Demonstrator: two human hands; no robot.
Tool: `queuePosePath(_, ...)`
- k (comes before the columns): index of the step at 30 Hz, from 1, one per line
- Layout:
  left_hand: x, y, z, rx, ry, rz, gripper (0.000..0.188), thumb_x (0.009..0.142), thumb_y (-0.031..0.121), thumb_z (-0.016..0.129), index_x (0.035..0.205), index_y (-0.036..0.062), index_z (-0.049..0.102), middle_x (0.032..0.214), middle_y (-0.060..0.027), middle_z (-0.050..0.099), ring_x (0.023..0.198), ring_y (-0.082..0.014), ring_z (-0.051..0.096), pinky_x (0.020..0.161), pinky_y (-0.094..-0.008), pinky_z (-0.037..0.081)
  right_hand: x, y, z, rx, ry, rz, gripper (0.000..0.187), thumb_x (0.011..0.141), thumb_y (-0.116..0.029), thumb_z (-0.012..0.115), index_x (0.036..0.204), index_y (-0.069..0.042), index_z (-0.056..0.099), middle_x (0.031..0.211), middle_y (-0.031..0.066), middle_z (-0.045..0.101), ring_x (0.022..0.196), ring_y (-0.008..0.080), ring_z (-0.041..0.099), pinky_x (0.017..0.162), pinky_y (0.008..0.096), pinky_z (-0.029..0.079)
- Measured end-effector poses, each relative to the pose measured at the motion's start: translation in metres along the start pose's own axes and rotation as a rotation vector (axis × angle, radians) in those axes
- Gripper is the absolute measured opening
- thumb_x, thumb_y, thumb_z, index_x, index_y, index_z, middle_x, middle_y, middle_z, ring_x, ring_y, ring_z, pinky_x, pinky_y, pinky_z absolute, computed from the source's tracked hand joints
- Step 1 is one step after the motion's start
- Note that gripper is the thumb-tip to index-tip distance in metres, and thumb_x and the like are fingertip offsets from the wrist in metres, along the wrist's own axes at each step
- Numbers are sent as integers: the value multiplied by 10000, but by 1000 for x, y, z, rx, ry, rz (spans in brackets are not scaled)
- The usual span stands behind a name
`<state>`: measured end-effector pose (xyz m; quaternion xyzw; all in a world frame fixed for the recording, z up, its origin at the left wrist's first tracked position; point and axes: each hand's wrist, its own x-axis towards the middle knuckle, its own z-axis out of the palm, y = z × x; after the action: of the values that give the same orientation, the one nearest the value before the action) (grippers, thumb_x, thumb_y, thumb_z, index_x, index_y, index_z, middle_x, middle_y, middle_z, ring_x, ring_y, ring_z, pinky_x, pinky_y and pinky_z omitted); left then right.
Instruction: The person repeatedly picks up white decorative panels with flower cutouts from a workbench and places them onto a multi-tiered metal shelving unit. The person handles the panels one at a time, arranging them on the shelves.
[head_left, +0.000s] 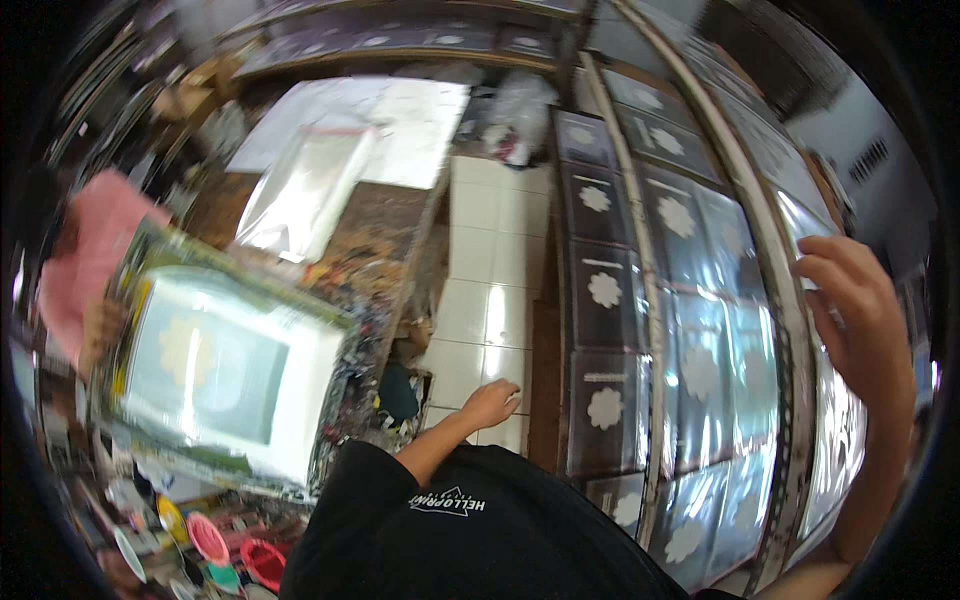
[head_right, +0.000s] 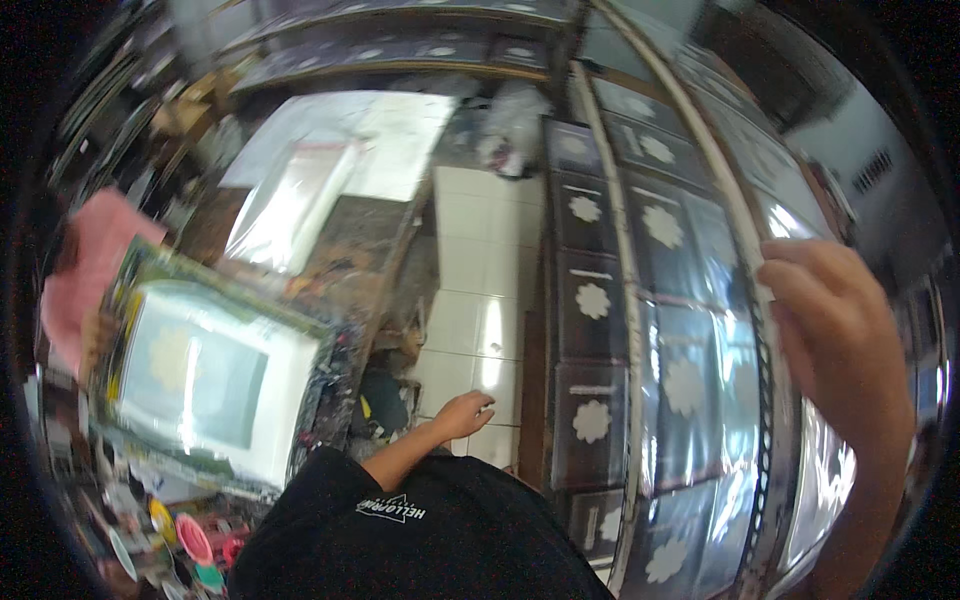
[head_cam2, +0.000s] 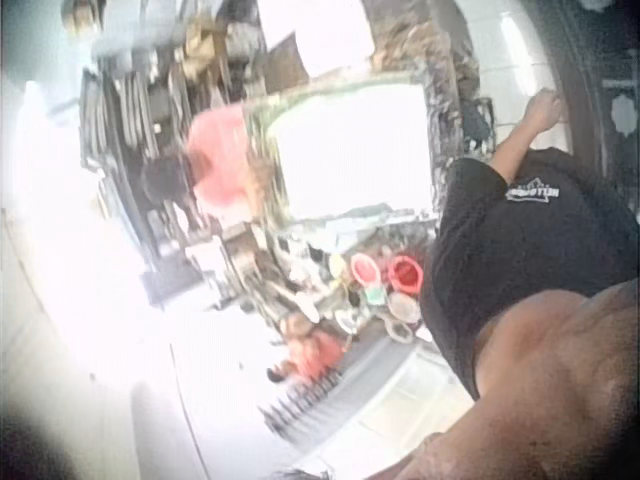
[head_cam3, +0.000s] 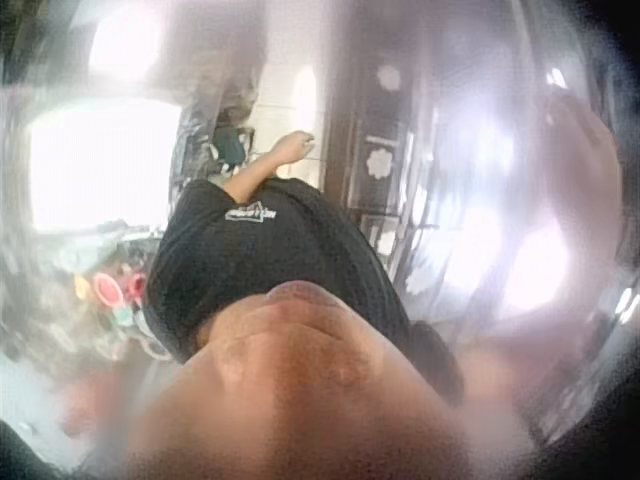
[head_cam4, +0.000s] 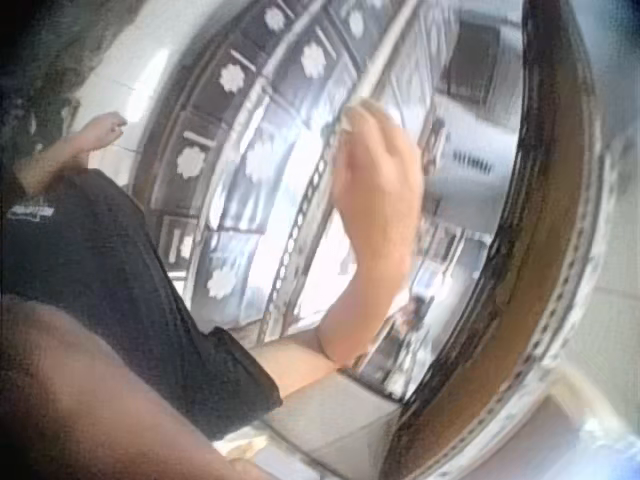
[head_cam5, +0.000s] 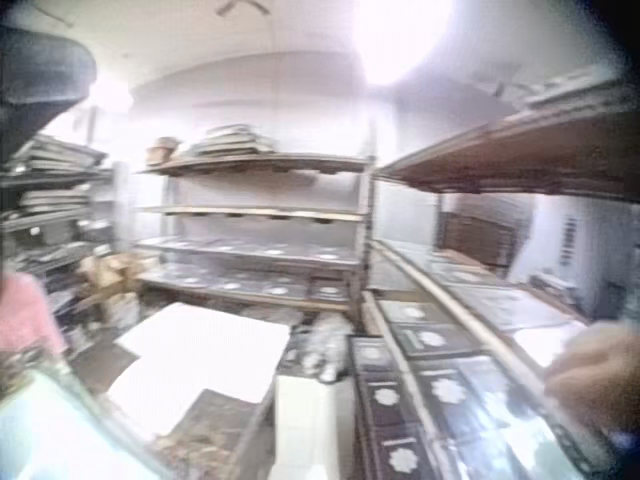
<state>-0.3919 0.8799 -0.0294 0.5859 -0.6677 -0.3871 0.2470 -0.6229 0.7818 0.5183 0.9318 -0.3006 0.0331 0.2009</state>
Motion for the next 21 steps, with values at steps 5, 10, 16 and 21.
queuePosePath(5, 9, 13, -67, 8, 246, 54, 290, 921, 213, 644, 1130, 11, 651, 1047, -188, 645, 934, -342, 671, 839, -448, 530, 111, -52, 47, 130, -23, -322, 141, 824, -42, 661, 956, -4, 628, 966, 142, 655, 946, 336, 650, 851, 433, 507)
queuePosePath(10, 10, -6, -103, -39, 365, 17, 294, 921, 212, 640, 1139, 14, 650, 1071, -190, 641, 976, -371, 643, 862, -460, 513, 187, -77, 135, 599, -33, -337, 256, 866, -74, 642, 1110, 4, 636, 1142, 161, 662, 1079, 346, 639, 942, 429, 502)
queuePosePath(16, 28, -11, -136, -23, 457, -76, 301, 896, 136, 641, 1151, -22, 657, 1116, -216, 634, 1020, -367, 639, 900, -418, 503, 195, -122, 381, 1453, 27, 46, 275, 952, -211, 589, 1159, -44, 657, 1073, 129, 703, 1009, 235, 664, 913, 383, 510)
queuePosePath(21, 89, -24, -156, 160, 562, 49, 330, 904, 118, 609, 1192, -44, 600, 1236, -247, 568, 1175, -409, 518, 1032, -498, 386, 86, -157, 527, 1597, -234, 525, 274, 942, -249, 585, 1092, -36, 672, 977, 114, 710, 864, 210, 682, 803, 363, 532)
